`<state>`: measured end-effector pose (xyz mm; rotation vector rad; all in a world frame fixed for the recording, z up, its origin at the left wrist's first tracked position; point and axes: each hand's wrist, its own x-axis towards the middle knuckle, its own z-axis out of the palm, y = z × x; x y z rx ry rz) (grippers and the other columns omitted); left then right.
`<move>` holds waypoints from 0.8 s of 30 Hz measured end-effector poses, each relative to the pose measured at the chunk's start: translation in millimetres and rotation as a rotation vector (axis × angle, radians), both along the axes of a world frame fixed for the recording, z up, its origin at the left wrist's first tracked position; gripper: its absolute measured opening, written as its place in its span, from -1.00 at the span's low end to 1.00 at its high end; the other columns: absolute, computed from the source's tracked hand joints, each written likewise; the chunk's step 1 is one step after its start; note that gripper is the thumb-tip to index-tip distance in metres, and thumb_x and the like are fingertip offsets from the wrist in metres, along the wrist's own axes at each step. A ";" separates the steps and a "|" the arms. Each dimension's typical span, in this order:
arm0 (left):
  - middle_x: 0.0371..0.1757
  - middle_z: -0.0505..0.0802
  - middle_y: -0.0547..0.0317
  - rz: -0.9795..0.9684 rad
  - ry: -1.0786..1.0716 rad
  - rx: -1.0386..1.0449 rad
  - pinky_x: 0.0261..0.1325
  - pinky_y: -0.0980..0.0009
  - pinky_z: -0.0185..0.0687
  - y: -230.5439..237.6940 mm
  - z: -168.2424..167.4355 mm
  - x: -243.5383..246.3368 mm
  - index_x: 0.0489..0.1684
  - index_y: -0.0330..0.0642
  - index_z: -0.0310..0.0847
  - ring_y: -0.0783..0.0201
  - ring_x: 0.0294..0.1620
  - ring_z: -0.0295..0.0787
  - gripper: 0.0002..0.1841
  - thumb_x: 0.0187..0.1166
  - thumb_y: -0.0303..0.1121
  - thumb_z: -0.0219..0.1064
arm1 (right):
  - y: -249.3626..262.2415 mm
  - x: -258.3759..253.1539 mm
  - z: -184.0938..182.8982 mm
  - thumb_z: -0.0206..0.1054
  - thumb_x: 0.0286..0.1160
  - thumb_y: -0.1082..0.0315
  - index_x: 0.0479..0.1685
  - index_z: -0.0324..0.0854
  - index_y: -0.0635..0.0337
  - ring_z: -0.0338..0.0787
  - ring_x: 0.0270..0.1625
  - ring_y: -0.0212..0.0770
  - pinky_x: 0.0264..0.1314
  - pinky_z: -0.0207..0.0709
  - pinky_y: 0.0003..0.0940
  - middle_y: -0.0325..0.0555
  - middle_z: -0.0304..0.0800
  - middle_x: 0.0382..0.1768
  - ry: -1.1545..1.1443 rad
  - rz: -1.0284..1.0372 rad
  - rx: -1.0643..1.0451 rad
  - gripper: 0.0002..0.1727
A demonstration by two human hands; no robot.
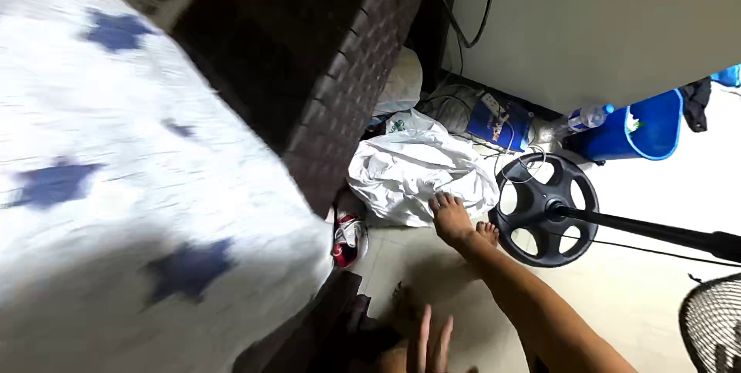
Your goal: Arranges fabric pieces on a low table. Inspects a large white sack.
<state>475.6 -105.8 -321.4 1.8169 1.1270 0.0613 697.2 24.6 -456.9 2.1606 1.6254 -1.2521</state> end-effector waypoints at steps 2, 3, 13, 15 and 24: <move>0.74 0.25 -0.50 0.069 -0.014 -0.063 0.73 -0.21 0.13 22.9 -46.4 34.0 0.56 -0.47 0.44 -0.38 0.76 0.17 -0.30 0.47 -0.18 0.42 | 21.0 8.3 -18.9 0.16 0.62 0.47 0.73 0.28 0.31 0.20 0.80 0.29 0.73 0.10 0.24 0.31 0.22 0.75 -0.016 0.001 0.049 -0.38; 0.75 0.25 -0.49 0.127 -0.043 -0.079 0.72 -0.24 0.10 35.3 -68.4 46.6 0.58 -0.48 0.40 -0.37 0.77 0.15 -0.27 0.45 -0.20 0.41 | 30.5 11.5 -28.0 0.19 0.60 0.46 0.77 0.22 0.31 0.19 0.80 0.29 0.74 0.08 0.24 0.31 0.19 0.76 -0.015 0.000 0.067 -0.33; 0.84 0.05 -0.31 0.889 -0.231 -0.455 0.66 -0.05 0.22 148.6 -198.6 115.9 0.91 -0.20 -0.30 -0.18 0.77 0.12 -0.11 0.68 -0.34 0.31 | 85.8 31.0 -100.7 0.47 0.43 0.22 0.89 -0.09 0.22 0.38 0.66 0.37 0.58 0.24 0.36 0.37 0.25 0.70 0.077 -0.085 -0.006 0.03; 0.84 0.03 -0.34 0.965 -0.227 -0.387 0.58 -0.17 0.27 159.4 -218.9 120.5 0.92 -0.16 -0.42 -0.24 0.74 0.14 -0.04 0.68 -0.24 0.32 | 87.4 30.6 -99.0 0.32 0.55 0.33 0.85 0.01 0.24 0.55 0.52 0.40 0.43 0.41 0.37 0.39 0.44 0.57 0.076 -0.062 -0.054 -0.15; 0.84 0.02 -0.31 1.077 -0.289 -0.171 0.68 0.11 0.28 191.5 -272.9 101.2 0.89 -0.13 -0.68 -0.03 0.77 0.17 0.34 0.26 -0.55 0.60 | 17.6 -27.1 -77.9 0.37 0.56 0.43 0.37 0.50 0.48 0.70 0.24 0.51 0.16 0.50 0.50 0.50 0.69 0.18 0.326 0.384 -0.224 -0.55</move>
